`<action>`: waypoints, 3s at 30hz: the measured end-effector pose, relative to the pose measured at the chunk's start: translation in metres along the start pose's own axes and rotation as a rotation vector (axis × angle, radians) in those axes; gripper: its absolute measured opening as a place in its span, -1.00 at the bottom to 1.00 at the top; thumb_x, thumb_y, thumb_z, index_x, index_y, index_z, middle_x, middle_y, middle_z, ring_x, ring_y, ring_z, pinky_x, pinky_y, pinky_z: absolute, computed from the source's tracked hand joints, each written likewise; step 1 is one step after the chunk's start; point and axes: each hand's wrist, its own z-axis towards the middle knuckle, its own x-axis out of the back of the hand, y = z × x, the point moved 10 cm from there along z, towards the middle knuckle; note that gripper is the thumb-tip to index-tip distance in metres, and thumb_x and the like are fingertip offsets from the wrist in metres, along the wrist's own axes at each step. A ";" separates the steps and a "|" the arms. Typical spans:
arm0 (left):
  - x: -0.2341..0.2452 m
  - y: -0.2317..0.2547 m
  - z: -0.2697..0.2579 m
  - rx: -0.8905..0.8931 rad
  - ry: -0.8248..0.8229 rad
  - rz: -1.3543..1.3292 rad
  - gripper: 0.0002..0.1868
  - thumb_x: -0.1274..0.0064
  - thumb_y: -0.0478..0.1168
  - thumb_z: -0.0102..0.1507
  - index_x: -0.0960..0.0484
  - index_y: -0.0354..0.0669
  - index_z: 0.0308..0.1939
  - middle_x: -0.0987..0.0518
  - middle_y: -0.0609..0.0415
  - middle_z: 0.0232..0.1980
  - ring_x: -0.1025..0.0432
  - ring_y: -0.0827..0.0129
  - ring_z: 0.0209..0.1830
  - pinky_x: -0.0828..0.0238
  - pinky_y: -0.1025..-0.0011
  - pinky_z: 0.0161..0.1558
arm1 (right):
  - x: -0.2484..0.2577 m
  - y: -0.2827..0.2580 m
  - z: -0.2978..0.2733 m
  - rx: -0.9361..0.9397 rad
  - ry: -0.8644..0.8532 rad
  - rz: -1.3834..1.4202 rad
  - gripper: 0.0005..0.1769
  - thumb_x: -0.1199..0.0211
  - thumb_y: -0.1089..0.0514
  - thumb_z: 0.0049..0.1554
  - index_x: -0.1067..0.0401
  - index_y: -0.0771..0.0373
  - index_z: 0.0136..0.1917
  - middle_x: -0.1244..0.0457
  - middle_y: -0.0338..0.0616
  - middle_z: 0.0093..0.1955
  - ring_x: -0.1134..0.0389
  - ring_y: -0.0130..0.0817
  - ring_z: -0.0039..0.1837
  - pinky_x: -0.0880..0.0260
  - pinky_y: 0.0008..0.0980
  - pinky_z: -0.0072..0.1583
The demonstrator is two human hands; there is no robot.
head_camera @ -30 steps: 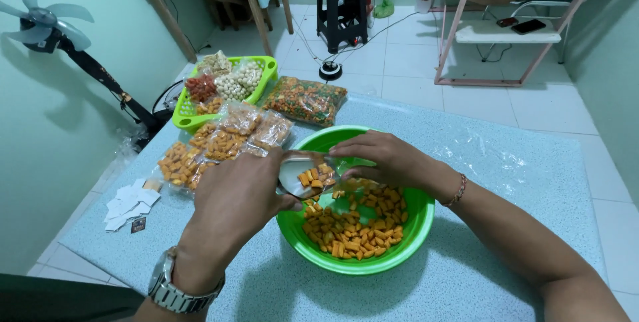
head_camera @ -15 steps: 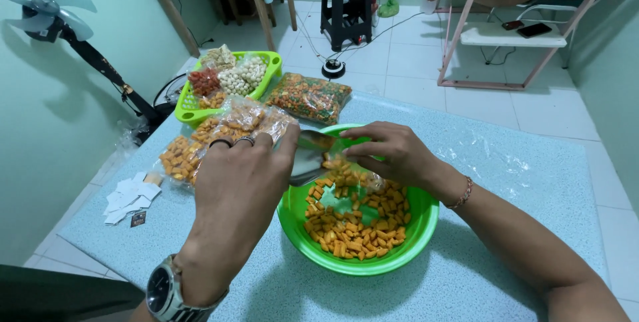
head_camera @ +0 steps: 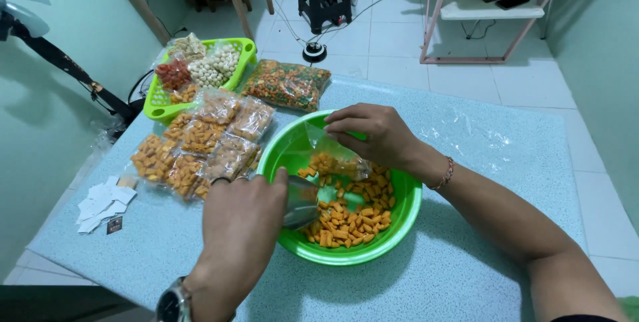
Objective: Packaging small orange snacks from a large bowl into individual plastic bags using a metal scoop.
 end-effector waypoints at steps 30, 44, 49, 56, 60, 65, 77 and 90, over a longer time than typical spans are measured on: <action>0.016 0.000 0.021 -0.363 0.089 -0.720 -0.19 -0.36 -0.04 0.13 -0.42 -0.12 0.42 -0.72 -0.18 -0.38 -0.60 -0.03 -0.48 -0.60 -0.01 -0.16 | -0.005 0.033 -0.003 -0.407 -0.043 0.129 -0.86 -0.33 0.23 0.20 -0.61 0.30 0.02 -0.45 0.08 0.00 -0.52 0.03 -0.01 -0.61 -0.18 -0.12; 0.028 -0.102 -0.019 0.060 0.153 -0.731 -0.14 -0.38 0.02 0.10 -0.43 -0.03 0.44 -0.79 -0.20 -0.24 -0.65 0.02 -0.46 -0.56 0.07 0.00 | -0.019 0.018 -0.006 -0.267 -0.120 0.164 -0.89 -0.33 0.30 0.17 -0.61 0.27 -0.01 -0.46 -0.01 0.02 -0.51 0.00 0.08 -0.59 -0.06 0.05; 0.031 -0.102 0.000 0.027 0.163 -0.715 -0.17 -0.38 0.06 0.10 -0.47 -0.06 0.41 -0.77 -0.21 -0.21 -0.61 0.09 -0.53 -0.52 0.03 0.08 | -0.020 0.017 -0.004 -0.249 -0.125 0.170 -0.89 -0.37 0.28 0.14 -0.63 0.20 -0.03 -0.46 -0.08 0.00 -0.52 -0.07 0.03 -0.59 -0.16 -0.01; 0.057 -0.071 0.004 -0.017 0.117 -0.536 -0.34 -0.41 0.05 0.08 -0.62 -0.03 0.22 -0.76 -0.09 -0.24 -0.68 0.01 -0.28 -0.57 0.01 0.06 | -0.019 0.016 -0.003 -0.237 -0.108 0.184 -0.91 -0.40 0.26 0.13 -0.65 0.18 -0.06 -0.47 -0.10 -0.01 -0.53 -0.11 0.00 -0.59 -0.22 -0.04; 0.076 -0.066 0.002 0.017 0.170 -0.332 -0.42 -0.42 0.07 0.06 -0.67 0.07 0.13 -0.73 0.01 -0.31 -0.67 0.04 -0.28 -0.61 0.01 -0.05 | -0.016 0.013 -0.002 -0.223 -0.093 0.173 -0.91 -0.39 0.29 0.14 -0.64 0.20 -0.06 -0.47 -0.08 -0.02 -0.52 -0.09 -0.01 -0.58 -0.20 -0.05; 0.085 -0.076 -0.017 0.101 0.219 -0.226 -0.53 -0.39 0.14 0.05 -0.60 0.26 -0.03 -0.69 0.13 -0.21 -0.58 0.14 -0.12 -0.48 0.08 -0.26 | -0.012 0.003 -0.001 -0.045 -0.086 0.098 -0.84 -0.45 0.26 0.10 -0.62 0.24 -0.01 -0.46 -0.03 -0.02 -0.52 -0.20 -0.05 -0.63 -0.33 -0.02; -0.005 -0.001 0.006 -0.067 -0.071 -0.179 -0.32 -0.36 0.22 0.16 -0.42 0.23 0.25 -0.68 0.14 -0.17 -0.62 0.23 -0.16 -0.63 0.19 -0.15 | 0.000 0.018 -0.001 -0.181 0.026 0.039 -0.87 -0.40 0.22 0.17 -0.61 0.28 0.00 -0.46 -0.03 -0.07 -0.52 -0.23 -0.07 -0.60 -0.37 -0.03; -0.015 0.035 0.050 -0.240 0.061 -0.306 -0.28 -0.31 0.10 0.19 -0.34 0.22 0.37 -0.67 0.11 -0.22 -0.60 0.17 -0.26 -0.61 0.14 -0.25 | 0.003 0.021 -0.002 -0.216 0.050 0.060 -0.87 -0.39 0.21 0.19 -0.60 0.30 0.00 -0.46 -0.03 -0.09 -0.51 -0.24 -0.10 -0.59 -0.39 -0.06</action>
